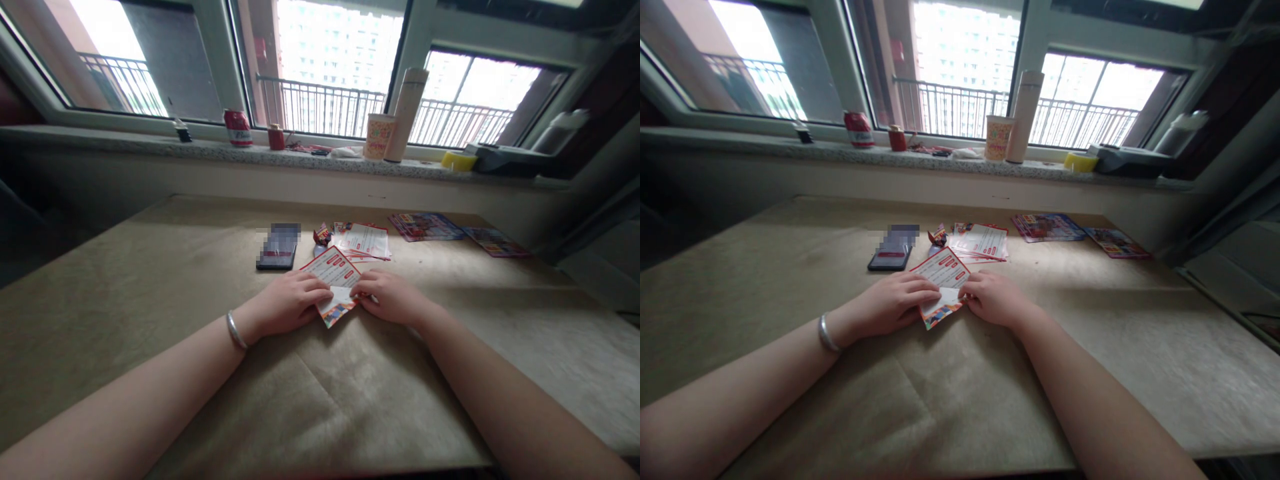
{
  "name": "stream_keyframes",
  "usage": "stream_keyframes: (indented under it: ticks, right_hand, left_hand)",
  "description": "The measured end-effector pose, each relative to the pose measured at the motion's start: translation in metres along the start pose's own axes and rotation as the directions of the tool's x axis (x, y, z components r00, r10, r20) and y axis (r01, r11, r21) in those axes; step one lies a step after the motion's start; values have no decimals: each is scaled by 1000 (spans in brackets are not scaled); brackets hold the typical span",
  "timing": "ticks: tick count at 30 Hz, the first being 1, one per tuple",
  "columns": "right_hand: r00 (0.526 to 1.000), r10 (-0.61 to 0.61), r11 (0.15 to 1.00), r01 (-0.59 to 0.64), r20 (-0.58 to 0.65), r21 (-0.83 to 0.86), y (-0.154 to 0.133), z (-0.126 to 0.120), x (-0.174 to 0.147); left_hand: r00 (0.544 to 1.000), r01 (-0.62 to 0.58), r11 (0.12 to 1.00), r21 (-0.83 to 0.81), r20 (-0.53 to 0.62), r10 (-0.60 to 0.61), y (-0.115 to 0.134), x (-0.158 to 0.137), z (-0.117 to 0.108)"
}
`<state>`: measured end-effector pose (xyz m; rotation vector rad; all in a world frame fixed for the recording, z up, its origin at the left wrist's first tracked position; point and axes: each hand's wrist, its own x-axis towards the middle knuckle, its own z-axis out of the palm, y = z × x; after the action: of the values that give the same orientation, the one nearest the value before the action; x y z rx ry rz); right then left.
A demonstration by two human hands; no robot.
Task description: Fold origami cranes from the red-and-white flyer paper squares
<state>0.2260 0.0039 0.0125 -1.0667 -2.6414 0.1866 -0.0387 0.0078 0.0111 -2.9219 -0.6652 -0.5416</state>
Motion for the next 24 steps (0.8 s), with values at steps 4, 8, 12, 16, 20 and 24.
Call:
stream_keyframes:
  ticks: [4, 8, 12, 16, 20, 24]
  right_hand:
    - [1000, 18, 1000, -18, 7, -12, -2, 1, -1]
    - [998, 55, 998, -54, 6, -26, -7, 2, -2]
    - [998, 68, 994, -68, 5, -86, -13, 2, -4]
    - [998, 67, 994, -65, 16, -89, -14, 0, -5]
    - [998, 60, 996, -59, 10, -66, -11, 1, -6]
    - [999, 40, 997, -40, 1, -71, -9, 2, -8]
  left_hand:
    - [999, -26, 999, 19, 38, 26, 6, 2, -4]
    - [995, -21, 997, 76, 97, 14, 12, 2, -5]
    - [986, -12, 993, 116, 166, -8, 20, 4, -7]
    - [964, 130, 977, 170, 208, -164, 35, 11, -8]
    - [934, 226, 947, 230, 225, -277, 50, 18, -5]
    - [960, 207, 937, 280, 125, -250, 57, 16, 1]
